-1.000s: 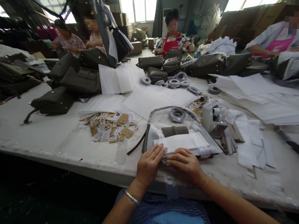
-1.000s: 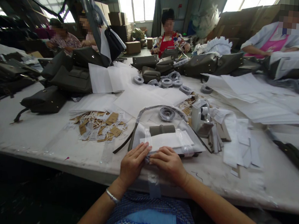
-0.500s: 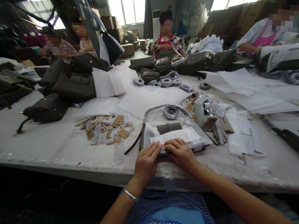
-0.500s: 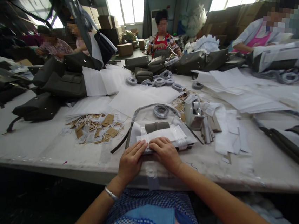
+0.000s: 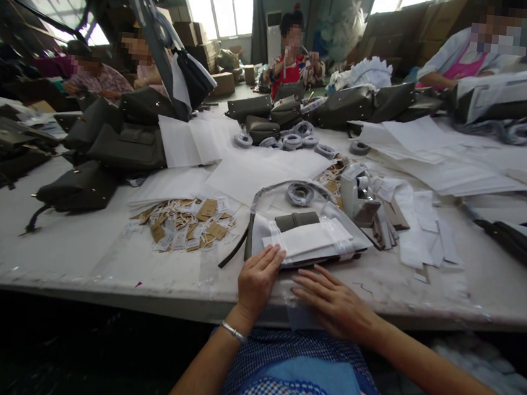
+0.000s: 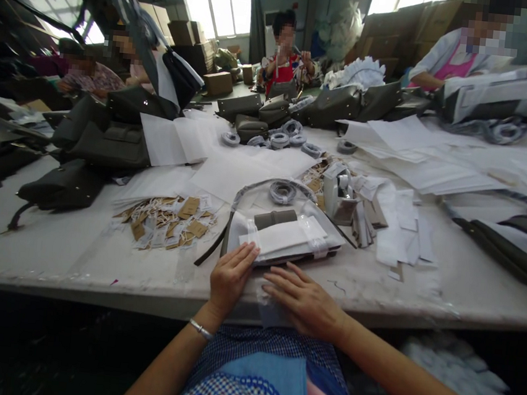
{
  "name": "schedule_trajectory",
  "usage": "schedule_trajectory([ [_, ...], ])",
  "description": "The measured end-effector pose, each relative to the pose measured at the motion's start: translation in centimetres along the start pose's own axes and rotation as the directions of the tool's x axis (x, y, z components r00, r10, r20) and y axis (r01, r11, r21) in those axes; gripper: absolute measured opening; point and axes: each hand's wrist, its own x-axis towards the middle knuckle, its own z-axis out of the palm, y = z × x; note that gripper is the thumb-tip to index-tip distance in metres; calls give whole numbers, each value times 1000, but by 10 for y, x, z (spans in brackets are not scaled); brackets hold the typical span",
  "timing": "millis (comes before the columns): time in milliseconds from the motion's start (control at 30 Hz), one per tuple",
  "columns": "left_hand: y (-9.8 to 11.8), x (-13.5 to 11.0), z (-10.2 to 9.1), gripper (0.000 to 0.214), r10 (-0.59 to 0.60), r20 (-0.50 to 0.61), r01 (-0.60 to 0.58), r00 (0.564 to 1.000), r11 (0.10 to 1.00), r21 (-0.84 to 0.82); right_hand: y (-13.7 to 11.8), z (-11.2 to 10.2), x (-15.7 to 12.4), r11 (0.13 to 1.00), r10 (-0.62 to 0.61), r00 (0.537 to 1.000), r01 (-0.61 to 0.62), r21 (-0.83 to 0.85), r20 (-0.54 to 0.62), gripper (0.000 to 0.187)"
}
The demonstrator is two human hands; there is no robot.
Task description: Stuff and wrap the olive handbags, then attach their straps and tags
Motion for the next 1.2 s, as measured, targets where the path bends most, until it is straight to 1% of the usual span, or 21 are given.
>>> schedule_trajectory([
  [33, 0, 0, -1, 39, -1, 3, 1, 1000, 1000, -3, -5, 1, -6, 1000, -5, 998, 4, 17, 64, 67],
  [67, 0, 0, -1, 40, -3, 4, 3, 1000, 1000, -5, -10, 4, -10, 1000, -4, 995, 1, 28, 103, 71],
  [100, 0, 0, -1, 40, -4, 5, 4, 1000, 1000, -7, -13, 8, -12, 999, 1, 994, -4, 33, 108, 71],
  [133, 1, 0, -1, 40, -6, 5, 6, 1000, 1000, -7, -14, 13, -12, 999, 1, 997, -4, 34, 81, 70],
  [200, 1, 1, -1, 40, -7, 5, 7, 1000, 1000, -6, -13, 24, -6, 999, -23, 999, 24, 34, -39, 58],
  [267, 1, 0, -1, 39, -7, 4, 7, 1000, 1000, -1, -11, 32, 3, 996, -71, 982, 81, 48, -176, 43],
  [333, 1, 0, 0, 39, -7, 4, 7, 1000, 1000, 5, -11, 35, 10, 989, -100, 960, 125, 82, -261, 32],
  [400, 1, 0, 1, 39, -11, 4, 11, 1000, 1000, 11, -14, 34, 14, 985, -74, 949, 117, 125, -307, 28],
  [467, 1, -1, 1, 39, -16, 5, 16, 1000, 1000, 16, -20, 32, 15, 983, -17, 944, 76, 166, -330, 28],
  [600, 1, -3, 4, 41, -27, 7, 27, 1000, 999, 28, -37, 29, 10, 975, 77, 939, 0, 224, -336, 31],
  [700, 2, -4, 4, 42, -31, 14, 31, 999, 999, 41, -47, 24, 9, 967, 105, 934, -16, 253, -341, 34],
  [767, 2, -4, 4, 42, -27, 19, 26, 999, 998, 50, -49, 15, 12, 960, 120, 932, -21, 279, -342, 37],
  [867, 2, -3, 2, 42, -9, 15, 8, 1000, 998, 59, -39, -6, 27, 951, 140, 934, -34, 306, -329, 38],
  [933, 3, -2, 2, 42, 0, 6, 0, 1000, 998, 65, -24, -20, 43, 956, 125, 937, -26, 291, -327, 35],
  [1000, 4, -2, 3, 39, -9, -14, 10, 1000, 997, 74, -6, -29, 62, 964, 131, 934, -41, 263, -334, 30],
  [1100, 6, -2, 4, 28, -48, -50, 52, 998, 995, 83, 24, -30, 88, 957, 221, 917, -139, 253, -332, 24],
  [1167, 7, -1, 5, 21, -72, -68, 77, 995, 994, 77, 41, -24, 101, 942, 282, 908, -201, 267, -310, 22],
  [1200, 8, -1, 5, 20, -83, -77, 88, 994, 994, 72, 48, -20, 107, 938, 292, 910, -212, 275, -293, 20],
])
